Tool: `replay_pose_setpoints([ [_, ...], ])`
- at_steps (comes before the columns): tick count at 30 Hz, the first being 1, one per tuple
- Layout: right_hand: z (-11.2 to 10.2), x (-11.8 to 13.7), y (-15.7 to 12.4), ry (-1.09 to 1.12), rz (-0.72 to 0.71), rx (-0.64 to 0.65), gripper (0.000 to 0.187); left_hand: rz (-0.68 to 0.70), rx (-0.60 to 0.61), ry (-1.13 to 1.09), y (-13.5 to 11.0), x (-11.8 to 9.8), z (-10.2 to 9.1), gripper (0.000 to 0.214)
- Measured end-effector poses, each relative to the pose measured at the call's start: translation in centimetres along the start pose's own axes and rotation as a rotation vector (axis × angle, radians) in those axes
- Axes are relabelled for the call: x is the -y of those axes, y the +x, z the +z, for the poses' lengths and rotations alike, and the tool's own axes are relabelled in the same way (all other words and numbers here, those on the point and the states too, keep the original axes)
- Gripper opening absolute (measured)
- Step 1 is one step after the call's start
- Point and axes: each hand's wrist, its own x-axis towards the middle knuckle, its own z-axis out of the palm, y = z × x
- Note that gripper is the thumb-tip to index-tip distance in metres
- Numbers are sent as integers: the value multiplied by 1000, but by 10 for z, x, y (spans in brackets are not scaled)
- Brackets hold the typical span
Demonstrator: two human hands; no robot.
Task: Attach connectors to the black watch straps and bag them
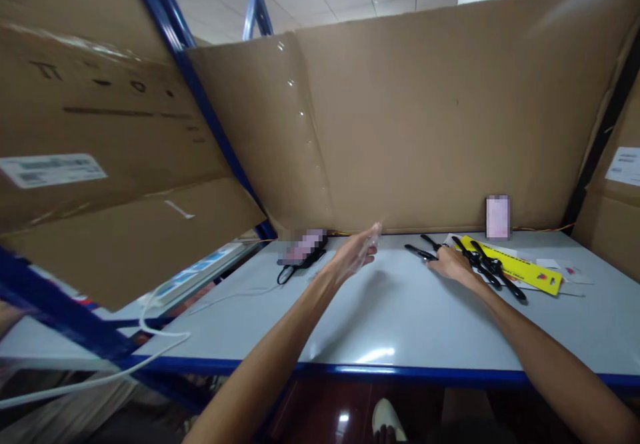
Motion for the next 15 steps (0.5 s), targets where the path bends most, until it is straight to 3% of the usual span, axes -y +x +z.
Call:
replay_pose_setpoints([
  [3,-15,3,2,181,47,81,34,0,-13,-195,2,18,14,20],
  [8,-32,14,-10,788,-115,81,27,8,-38,-368,2,39,29,24],
  [11,-25,24,-16,810,-173,36,29,-48,4,-434,0,47,36,17],
  [15,-1,39,-22,637,-230,8,24,-115,55,-542,-1,56,43,7],
])
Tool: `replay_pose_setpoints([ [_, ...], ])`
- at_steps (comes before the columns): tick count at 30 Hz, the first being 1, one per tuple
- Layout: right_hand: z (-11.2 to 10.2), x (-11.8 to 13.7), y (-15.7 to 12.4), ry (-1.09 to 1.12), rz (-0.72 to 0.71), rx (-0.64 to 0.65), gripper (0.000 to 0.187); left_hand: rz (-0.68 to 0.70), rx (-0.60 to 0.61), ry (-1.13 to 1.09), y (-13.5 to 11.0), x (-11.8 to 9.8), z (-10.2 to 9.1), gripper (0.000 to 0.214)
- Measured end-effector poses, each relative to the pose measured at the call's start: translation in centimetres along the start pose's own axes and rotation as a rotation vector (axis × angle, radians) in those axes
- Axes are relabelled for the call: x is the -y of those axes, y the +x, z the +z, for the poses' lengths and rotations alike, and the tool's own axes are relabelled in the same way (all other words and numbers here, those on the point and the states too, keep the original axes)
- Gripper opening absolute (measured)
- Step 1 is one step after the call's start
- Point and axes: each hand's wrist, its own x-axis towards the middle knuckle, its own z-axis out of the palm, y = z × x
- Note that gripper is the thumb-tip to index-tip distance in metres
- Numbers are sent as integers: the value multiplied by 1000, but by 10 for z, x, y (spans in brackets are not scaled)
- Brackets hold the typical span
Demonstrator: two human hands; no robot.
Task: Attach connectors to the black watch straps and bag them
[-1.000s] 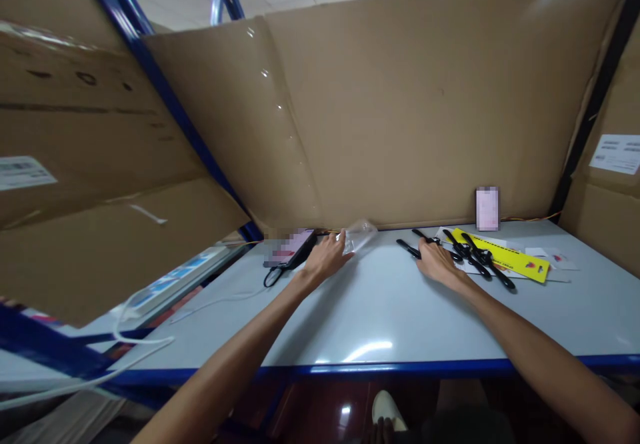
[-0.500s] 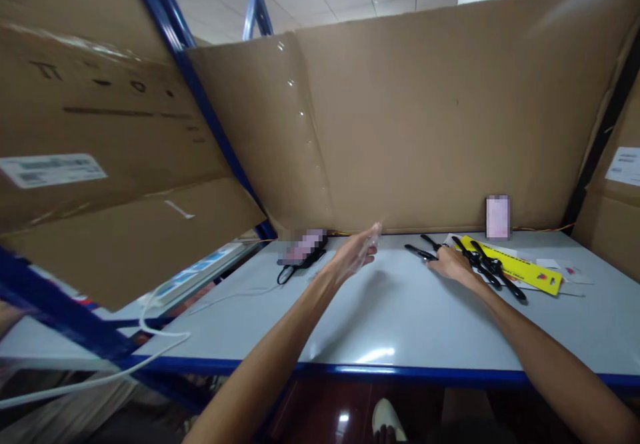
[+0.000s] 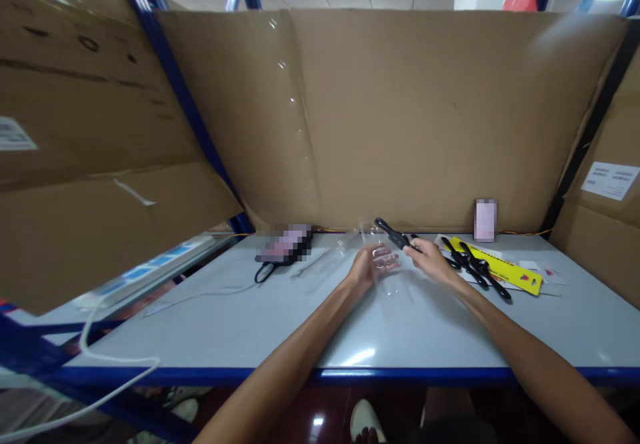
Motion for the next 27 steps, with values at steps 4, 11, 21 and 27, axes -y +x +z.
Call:
replay_pose_setpoints([
  [4,24,2,-10,-130,15,-6,15,-20,32,-156,-1,10,2,31],
  [11,37,9,-22,90,223,189,11,-86,51,-248,-10,11,7,60],
  [21,29,29,-30,-572,-160,-3,17,-64,-26,-295,-8,11,9,39],
  [27,-19,30,-15,-584,-251,-343,34,-153,-56,-269,-17,8,14,9],
])
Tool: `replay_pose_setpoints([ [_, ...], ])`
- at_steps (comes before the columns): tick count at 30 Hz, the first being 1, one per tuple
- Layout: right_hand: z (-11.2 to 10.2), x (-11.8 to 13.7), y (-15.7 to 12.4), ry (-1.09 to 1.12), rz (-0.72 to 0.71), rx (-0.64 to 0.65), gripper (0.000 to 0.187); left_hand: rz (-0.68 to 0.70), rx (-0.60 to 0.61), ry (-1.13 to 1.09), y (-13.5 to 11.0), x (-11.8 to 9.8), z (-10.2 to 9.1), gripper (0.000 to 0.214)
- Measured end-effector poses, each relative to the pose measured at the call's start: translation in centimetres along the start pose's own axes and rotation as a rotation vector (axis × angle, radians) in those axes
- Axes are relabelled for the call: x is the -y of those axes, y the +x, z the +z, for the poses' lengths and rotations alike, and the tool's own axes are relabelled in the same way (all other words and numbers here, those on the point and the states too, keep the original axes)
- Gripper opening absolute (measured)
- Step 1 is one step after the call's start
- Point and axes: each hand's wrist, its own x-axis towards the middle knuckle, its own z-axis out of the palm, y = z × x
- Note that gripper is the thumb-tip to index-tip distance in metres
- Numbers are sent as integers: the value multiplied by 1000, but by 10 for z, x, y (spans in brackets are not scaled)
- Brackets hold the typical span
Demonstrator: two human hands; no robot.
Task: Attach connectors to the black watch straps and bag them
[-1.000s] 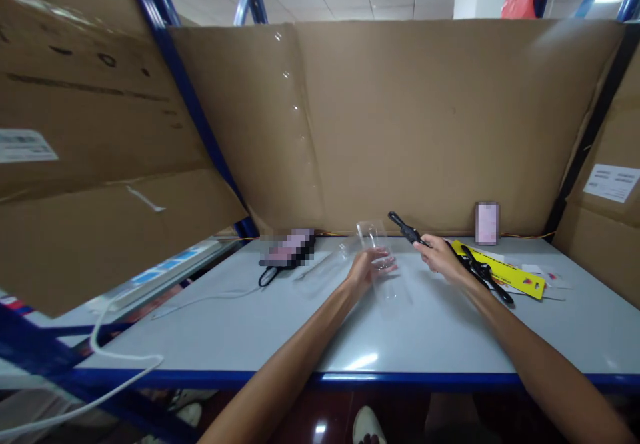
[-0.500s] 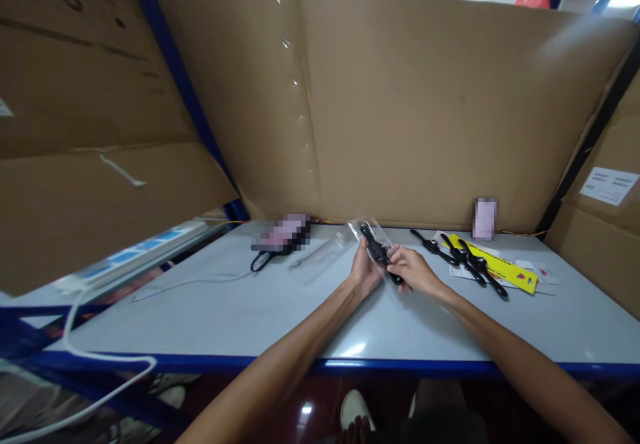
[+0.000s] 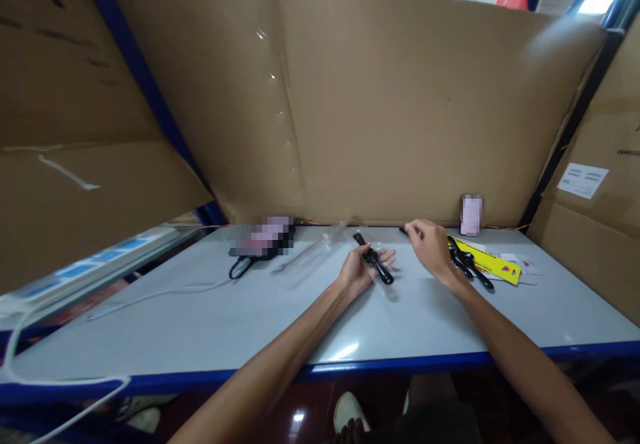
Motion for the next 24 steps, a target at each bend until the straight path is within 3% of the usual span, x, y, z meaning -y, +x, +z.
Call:
replay_pose_setpoints([
  [3,-15,-29,14,5,124,-163,44,-6,24,42,-4,0,1,23],
  [6,-27,-58,25,-31,231,-313,55,-48,23,89,-6,0,0,24],
  [10,-52,-99,29,-89,324,-410,50,-41,-55,118,-6,-2,-3,19],
  [12,-73,-123,21,-139,406,-317,36,-25,-61,95,-6,-4,-4,15],
  [14,-96,-147,6,-264,504,-131,30,-11,-42,49,-6,-6,-4,13],
  [18,-130,-181,-30,-464,585,322,43,6,-32,39,-7,-5,-2,19],
  [20,-136,-187,-44,-485,560,461,48,13,-23,71,-7,-3,-2,22],
  [24,-131,-189,-52,-568,513,602,51,9,8,109,-5,0,-4,29],
])
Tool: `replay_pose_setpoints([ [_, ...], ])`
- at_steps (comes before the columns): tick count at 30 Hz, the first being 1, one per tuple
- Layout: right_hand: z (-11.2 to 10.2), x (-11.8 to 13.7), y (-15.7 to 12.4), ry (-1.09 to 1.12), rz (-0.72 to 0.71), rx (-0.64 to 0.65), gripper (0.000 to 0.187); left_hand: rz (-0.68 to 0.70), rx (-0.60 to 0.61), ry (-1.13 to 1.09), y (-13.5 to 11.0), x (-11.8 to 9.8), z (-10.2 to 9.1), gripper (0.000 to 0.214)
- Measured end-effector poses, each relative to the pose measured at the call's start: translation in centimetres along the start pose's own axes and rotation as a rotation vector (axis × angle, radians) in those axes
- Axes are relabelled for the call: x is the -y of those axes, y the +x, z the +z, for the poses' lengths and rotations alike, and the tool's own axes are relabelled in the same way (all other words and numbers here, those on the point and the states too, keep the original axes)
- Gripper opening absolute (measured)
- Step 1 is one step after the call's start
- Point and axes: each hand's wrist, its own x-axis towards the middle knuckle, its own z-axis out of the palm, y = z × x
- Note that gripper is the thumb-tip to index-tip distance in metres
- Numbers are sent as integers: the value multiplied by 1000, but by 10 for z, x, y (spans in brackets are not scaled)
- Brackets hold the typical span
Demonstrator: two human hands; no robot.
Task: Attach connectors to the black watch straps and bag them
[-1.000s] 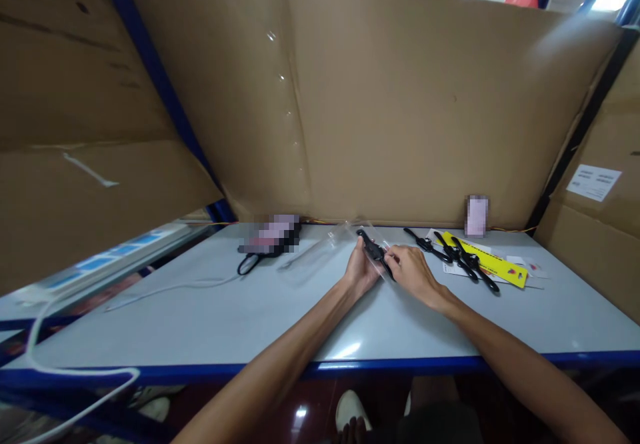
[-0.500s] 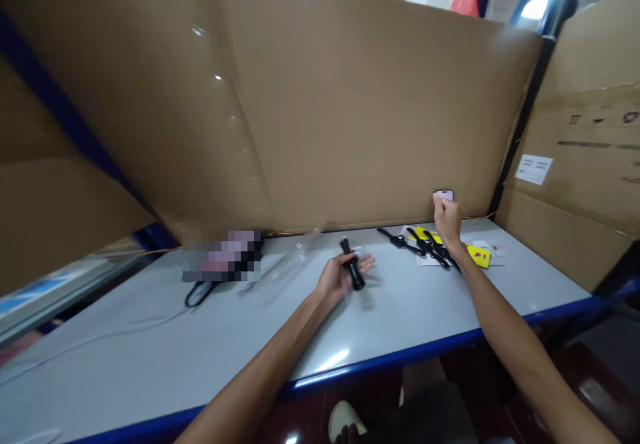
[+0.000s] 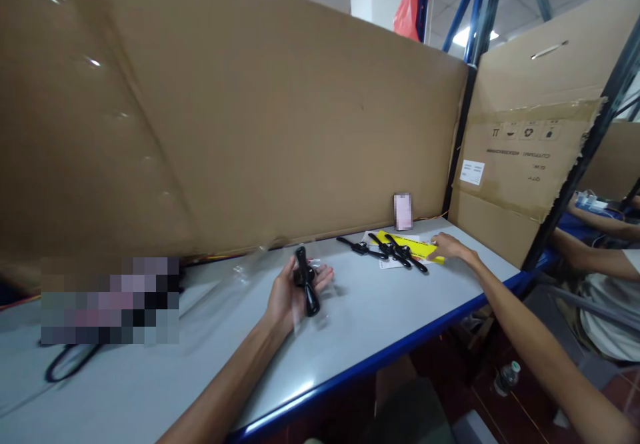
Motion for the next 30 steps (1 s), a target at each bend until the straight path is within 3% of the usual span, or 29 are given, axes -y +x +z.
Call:
replay_pose_setpoints([
  [6,-9,4,8,190,26,39,44,1,-4,-82,7,-1,-5,45],
  [10,-24,-2,-3,327,-52,21,39,3,-7,-159,12,-1,-6,50],
  [13,-35,-7,-35,594,-99,-148,38,7,7,-215,17,-1,-8,49],
  [14,-37,-5,-52,650,-84,-266,39,12,11,-233,19,0,-9,50],
  [16,-32,8,-97,797,-73,-334,50,21,27,-261,21,1,-10,51],
  [17,-25,18,-123,901,-65,-280,57,25,30,-271,22,1,-11,52],
  [21,23,81,-225,1224,-1,216,76,64,8,-297,22,4,-10,49],
  [24,60,126,-272,1317,84,403,76,99,-18,-298,18,3,-9,48],
  [27,81,153,-289,1503,186,343,82,113,-35,-307,15,2,-7,47],
  [30,91,163,-288,1566,266,307,89,117,-20,-314,13,1,-7,46],
])
